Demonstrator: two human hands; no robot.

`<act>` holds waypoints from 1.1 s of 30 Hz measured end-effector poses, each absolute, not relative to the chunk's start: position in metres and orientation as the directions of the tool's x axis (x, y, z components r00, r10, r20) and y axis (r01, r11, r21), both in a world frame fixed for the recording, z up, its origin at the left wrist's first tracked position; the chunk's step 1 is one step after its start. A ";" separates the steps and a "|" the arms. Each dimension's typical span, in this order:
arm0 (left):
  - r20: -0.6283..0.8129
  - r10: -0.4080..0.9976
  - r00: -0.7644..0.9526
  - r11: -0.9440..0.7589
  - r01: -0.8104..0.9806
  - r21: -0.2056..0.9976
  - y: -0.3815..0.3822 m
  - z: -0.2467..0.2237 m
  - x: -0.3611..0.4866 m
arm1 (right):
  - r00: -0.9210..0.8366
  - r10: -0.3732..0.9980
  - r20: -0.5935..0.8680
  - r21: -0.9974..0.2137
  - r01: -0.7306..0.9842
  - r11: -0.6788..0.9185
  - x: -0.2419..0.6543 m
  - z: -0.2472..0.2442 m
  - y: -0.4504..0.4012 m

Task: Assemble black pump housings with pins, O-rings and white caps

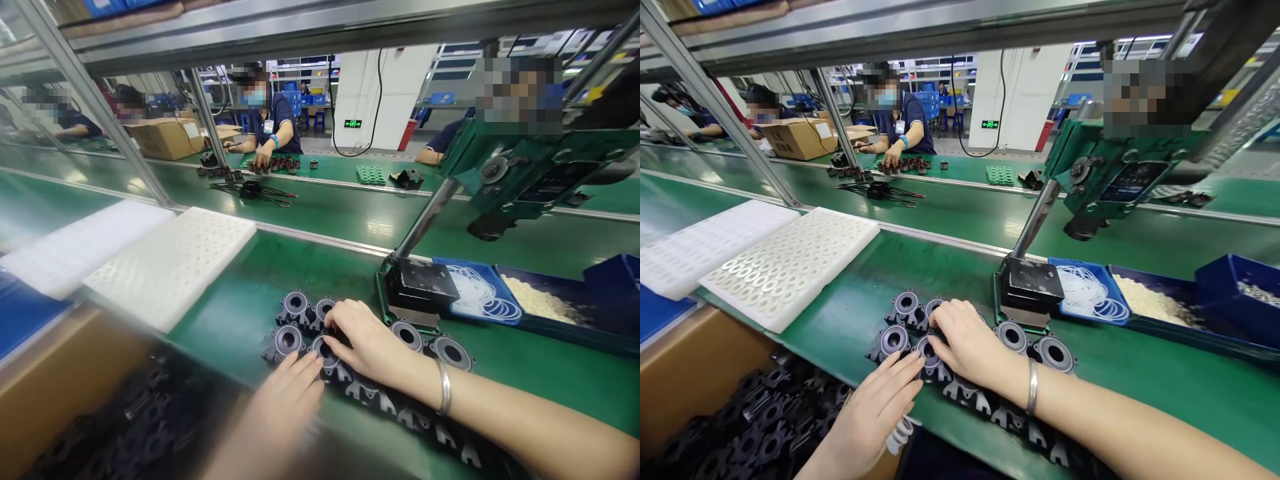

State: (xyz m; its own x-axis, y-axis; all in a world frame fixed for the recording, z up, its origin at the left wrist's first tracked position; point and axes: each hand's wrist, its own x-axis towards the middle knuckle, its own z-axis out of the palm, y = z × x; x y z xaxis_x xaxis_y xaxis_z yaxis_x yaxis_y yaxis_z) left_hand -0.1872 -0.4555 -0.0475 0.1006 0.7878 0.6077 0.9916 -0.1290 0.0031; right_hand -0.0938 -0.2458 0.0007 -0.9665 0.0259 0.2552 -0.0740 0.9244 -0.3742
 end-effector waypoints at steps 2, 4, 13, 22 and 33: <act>0.595 0.796 0.108 -0.131 0.991 -0.004 -0.457 -0.049 -0.188 | -0.955 -0.076 0.288 -0.404 -0.193 0.894 -0.090 0.004 -0.245; 0.583 0.807 0.094 -0.120 0.993 0.006 -0.458 -0.051 -0.188 | -0.935 -0.216 0.281 -0.402 -0.319 0.858 -0.087 0.007 -0.244; 0.553 0.830 0.070 -0.082 0.997 -0.004 -0.453 -0.047 -0.180 | -0.952 -0.206 0.227 -0.326 -0.274 0.905 -0.065 0.006 -0.229; 0.521 0.850 0.082 -0.071 0.997 -0.041 -0.452 -0.047 -0.172 | -0.958 -0.185 0.221 -0.396 -0.261 0.881 -0.030 0.003 -0.239; 0.525 0.844 0.106 -0.084 0.994 -0.065 -0.455 -0.049 -0.182 | -0.940 -0.128 0.316 -0.485 -0.276 0.830 -0.037 0.019 -0.239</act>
State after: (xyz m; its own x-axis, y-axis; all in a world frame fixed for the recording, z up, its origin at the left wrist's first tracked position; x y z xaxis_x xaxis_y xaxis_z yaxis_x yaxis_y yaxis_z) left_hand -0.1817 -0.4549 -0.0485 0.1059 0.8444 0.5252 0.9943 -0.0843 -0.0648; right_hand -0.0373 -0.2393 0.0192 -0.9402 -0.1280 0.3158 -0.2758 0.8301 -0.4846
